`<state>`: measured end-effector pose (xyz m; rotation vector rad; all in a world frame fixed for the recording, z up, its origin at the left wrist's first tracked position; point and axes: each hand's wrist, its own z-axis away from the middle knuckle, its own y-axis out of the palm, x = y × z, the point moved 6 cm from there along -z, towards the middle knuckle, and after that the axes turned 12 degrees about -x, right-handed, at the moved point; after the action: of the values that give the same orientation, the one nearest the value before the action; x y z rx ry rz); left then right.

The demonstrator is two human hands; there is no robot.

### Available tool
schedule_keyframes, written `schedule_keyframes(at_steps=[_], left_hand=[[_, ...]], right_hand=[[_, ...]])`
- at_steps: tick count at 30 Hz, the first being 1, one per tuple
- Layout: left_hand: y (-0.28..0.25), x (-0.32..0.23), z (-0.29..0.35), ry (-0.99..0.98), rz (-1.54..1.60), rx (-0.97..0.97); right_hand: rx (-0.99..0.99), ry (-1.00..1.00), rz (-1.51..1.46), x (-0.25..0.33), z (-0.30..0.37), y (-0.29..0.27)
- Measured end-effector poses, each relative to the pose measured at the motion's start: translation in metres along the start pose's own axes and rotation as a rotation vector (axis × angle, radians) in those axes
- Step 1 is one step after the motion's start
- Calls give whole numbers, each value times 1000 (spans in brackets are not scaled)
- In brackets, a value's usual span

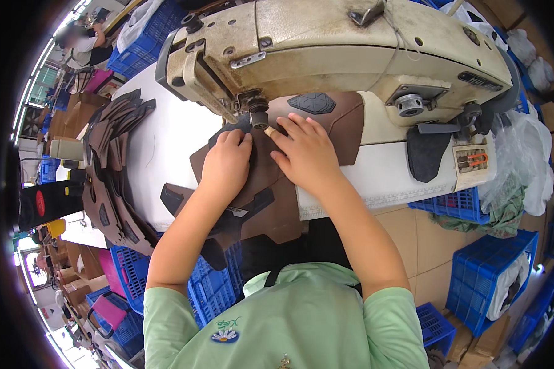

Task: Stitch together multiple pieces of leather panels using an industrial sewing machine to form part of a shoe upper.

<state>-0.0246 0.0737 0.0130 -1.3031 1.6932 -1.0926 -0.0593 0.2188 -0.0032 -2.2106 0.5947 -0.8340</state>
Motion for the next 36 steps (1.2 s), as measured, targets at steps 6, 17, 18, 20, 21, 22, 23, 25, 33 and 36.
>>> schedule_keyframes(at_steps=[6, 17, 18, 20, 21, 22, 23, 25, 33, 36], left_hand=[[-11, 17, -6, -71, 282, 55], [-14, 18, 8, -63, 304, -40], [-15, 15, 8, -36, 260, -61], [-14, 14, 8, -45, 260, -75], [-13, 14, 9, -51, 262, -89], [-12, 12, 8, -51, 260, -89], [-11, 9, 8, -62, 258, -100], [-10, 5, 6, -73, 253, -112], [-2, -4, -2, -115, 167, -110], [0, -4, -5, -141, 166, -138]], right_hand=[[26, -18, -13, -4, -3, -1], [-41, -1, -81, 32, 8, -4], [-43, -7, -76, 29, 9, -4], [-39, -5, -73, 28, 10, -4], [-35, -1, -67, 27, 10, -4], [-36, -2, -69, 26, 10, -5], [-42, 3, -61, 23, 10, -5], [-49, 6, -54, 19, 9, -5], [-48, 18, -46, 3, 4, -2], [-37, 19, -41, -2, 2, 0]])
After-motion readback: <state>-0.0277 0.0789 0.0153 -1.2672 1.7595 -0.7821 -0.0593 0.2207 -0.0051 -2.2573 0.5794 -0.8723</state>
